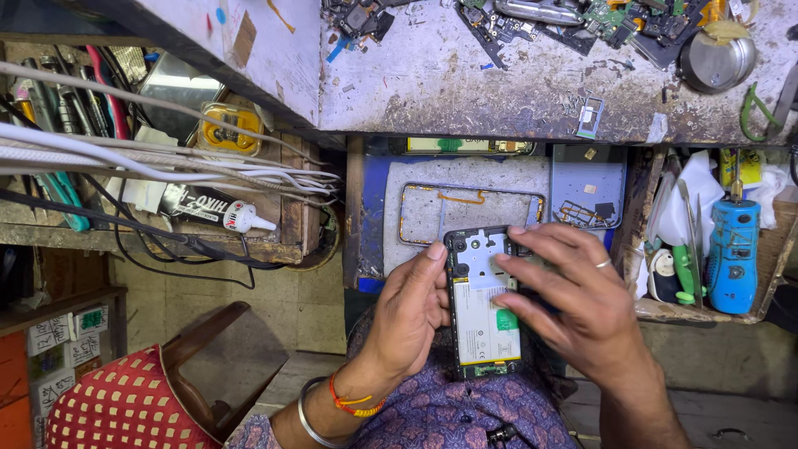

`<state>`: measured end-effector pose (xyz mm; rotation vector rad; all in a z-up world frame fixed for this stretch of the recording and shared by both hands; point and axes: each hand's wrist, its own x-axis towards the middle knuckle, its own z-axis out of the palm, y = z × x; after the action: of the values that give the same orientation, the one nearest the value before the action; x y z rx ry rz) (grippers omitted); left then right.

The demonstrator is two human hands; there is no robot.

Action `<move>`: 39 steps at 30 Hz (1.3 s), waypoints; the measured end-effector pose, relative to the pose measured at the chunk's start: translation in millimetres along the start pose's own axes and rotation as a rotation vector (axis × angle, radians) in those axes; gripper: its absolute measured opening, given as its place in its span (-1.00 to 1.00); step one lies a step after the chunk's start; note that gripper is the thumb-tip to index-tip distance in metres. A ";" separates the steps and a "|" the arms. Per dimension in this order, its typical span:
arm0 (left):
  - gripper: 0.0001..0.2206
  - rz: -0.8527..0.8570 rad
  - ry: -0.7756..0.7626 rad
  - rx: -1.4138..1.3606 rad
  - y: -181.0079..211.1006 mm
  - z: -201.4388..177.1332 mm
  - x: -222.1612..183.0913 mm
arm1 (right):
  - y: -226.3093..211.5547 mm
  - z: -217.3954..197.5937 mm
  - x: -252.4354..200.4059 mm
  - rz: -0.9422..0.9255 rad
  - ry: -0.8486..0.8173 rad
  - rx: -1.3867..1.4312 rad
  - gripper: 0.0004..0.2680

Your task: The person assembles a mobile phone by hand and using a screwdriver. They align the internal components, press the back cover onto the frame, and secure it by inserting and tightening several small screws.

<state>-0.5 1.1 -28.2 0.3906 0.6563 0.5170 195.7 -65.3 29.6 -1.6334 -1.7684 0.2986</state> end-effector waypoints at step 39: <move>-0.62 0.151 0.096 0.159 38.9 -47.0 -42.4 | -14.3 -10.8 -0.9 0.673 0.254 0.819 -0.90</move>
<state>-72.9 16.9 -23.1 0.5711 0.7666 0.6324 191.2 -71.7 45.7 -1.4784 -0.6853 0.9320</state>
